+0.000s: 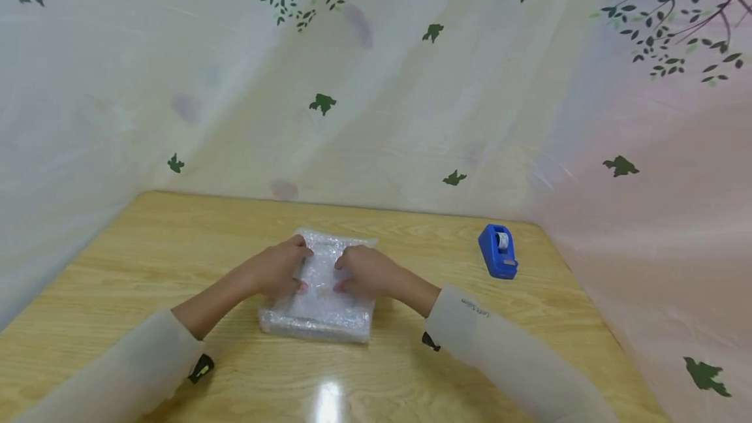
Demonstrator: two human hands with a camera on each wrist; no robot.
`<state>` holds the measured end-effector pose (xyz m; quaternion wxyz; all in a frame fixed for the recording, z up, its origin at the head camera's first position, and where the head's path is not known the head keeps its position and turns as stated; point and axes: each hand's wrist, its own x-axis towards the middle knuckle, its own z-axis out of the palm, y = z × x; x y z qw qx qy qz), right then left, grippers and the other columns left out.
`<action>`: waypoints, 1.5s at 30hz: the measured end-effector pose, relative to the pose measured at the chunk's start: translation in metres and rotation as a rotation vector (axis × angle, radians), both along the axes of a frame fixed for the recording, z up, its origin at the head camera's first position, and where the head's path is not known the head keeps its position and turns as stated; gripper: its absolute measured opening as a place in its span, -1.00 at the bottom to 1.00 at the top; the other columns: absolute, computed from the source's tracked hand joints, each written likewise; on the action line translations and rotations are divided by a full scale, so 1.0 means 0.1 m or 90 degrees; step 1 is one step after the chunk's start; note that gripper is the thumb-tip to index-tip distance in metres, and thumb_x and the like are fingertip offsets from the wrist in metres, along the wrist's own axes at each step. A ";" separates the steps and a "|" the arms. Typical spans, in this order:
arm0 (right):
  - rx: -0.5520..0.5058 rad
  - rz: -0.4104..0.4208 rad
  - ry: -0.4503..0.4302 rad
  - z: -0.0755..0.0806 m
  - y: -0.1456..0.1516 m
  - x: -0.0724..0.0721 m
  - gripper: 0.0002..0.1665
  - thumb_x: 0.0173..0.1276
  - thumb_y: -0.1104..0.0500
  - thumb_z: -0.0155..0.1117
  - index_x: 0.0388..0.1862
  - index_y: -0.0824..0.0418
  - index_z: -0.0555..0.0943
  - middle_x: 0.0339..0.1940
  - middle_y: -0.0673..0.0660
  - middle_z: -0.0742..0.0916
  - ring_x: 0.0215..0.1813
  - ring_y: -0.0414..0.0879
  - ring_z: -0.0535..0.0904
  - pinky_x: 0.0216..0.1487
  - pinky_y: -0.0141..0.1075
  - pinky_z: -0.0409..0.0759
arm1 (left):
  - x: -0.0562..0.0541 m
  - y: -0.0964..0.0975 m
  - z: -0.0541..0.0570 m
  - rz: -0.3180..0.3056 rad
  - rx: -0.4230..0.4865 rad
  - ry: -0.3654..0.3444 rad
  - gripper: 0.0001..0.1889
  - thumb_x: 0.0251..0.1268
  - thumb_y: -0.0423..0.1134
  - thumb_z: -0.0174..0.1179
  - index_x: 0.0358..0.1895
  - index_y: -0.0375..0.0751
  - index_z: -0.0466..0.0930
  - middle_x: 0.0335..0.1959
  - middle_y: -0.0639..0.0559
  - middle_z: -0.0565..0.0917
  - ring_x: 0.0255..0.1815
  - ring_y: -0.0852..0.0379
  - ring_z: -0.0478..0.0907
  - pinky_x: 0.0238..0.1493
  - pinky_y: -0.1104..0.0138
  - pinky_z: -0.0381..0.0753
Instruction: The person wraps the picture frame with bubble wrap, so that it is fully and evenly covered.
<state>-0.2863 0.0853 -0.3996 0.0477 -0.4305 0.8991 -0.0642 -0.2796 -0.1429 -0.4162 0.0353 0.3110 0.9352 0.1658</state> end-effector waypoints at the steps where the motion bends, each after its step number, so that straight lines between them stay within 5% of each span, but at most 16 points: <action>1: 0.009 -0.020 0.022 -0.03 -0.02 0.02 -0.69 0.38 0.13 0.41 -0.53 0.18 0.58 -0.59 -0.04 0.49 -0.46 -0.19 0.33 -0.37 -0.32 0.39 | 0.00 0.00 0.01 0.002 -0.001 0.000 -0.40 0.14 -0.29 0.50 0.23 -0.48 0.54 0.07 -0.17 0.51 -0.05 -0.06 0.61 0.10 0.04 0.64; 9: 0.146 -0.079 0.190 -0.08 -0.17 0.22 -0.92 0.44 0.32 0.21 -0.19 0.26 0.65 -0.31 0.10 0.71 -0.28 -0.06 0.64 -0.23 -0.27 0.67 | 0.00 0.04 0.00 0.019 0.005 -0.004 -0.40 0.15 -0.28 0.50 0.24 -0.47 0.55 0.05 -0.16 0.51 -0.05 -0.04 0.59 0.07 0.06 0.63; 17: 0.039 -0.161 0.146 -0.09 -0.19 0.22 -0.87 0.49 0.28 0.16 -0.16 0.37 0.56 -0.36 0.17 0.65 -0.30 -0.01 0.63 -0.28 -0.23 0.67 | 0.02 0.04 0.03 0.075 0.042 -0.015 -0.35 0.07 -0.28 0.56 0.26 -0.41 0.57 0.21 -0.32 0.31 -0.22 -0.04 0.58 -0.10 0.10 0.67; 21: -0.024 -0.190 0.119 -0.10 -0.20 0.26 -0.87 0.45 0.30 0.20 -0.17 0.40 0.56 -0.35 0.18 0.64 -0.30 0.00 0.62 -0.31 -0.25 0.67 | 0.00 0.03 0.03 0.064 0.038 -0.010 -0.37 0.07 -0.28 0.56 0.23 -0.42 0.57 0.51 -0.37 0.18 0.05 -0.27 0.63 0.12 -0.04 0.63; 24: -0.027 -0.189 0.099 -0.09 -0.19 0.27 -0.87 0.46 0.30 0.19 -0.14 0.40 0.55 -0.32 0.18 0.65 -0.30 -0.03 0.61 -0.32 -0.28 0.66 | -0.02 0.02 0.02 0.061 0.041 -0.029 -0.41 0.09 -0.27 0.54 0.20 -0.39 0.56 0.58 -0.50 0.05 0.29 -0.46 0.47 0.27 -0.16 0.50; 29: -0.024 -0.172 0.100 -0.11 -0.16 0.28 -0.93 0.48 0.32 0.18 -0.19 0.36 0.54 -0.33 0.17 0.64 -0.32 -0.07 0.57 -0.36 -0.29 0.62 | -0.07 -0.01 0.00 0.074 0.061 -0.057 -0.43 0.09 -0.26 0.55 0.11 -0.29 0.45 0.54 -0.64 -0.04 0.28 -0.56 0.42 0.20 -0.20 0.54; 36: 0.011 -0.152 0.133 -0.17 -0.16 0.30 -0.91 0.48 0.34 0.15 -0.14 0.38 0.53 -0.31 0.18 0.63 -0.30 -0.06 0.59 -0.33 -0.30 0.64 | -0.10 -0.02 -0.02 0.071 0.074 -0.060 -0.03 0.06 -0.24 0.57 0.49 -0.43 0.17 0.50 -0.57 0.12 0.37 -0.51 0.34 0.37 -0.21 0.37; 45: 0.054 -0.137 0.143 -0.23 -0.19 0.34 -0.81 0.46 0.33 0.19 -0.01 0.39 0.53 -0.23 0.16 0.63 -0.23 -0.08 0.58 -0.23 -0.34 0.64 | -0.26 -0.04 0.07 0.099 -0.001 -0.126 0.37 -0.16 0.01 0.68 0.61 -0.45 -0.11 0.43 -0.48 0.06 0.05 -0.24 0.56 0.15 -0.03 0.61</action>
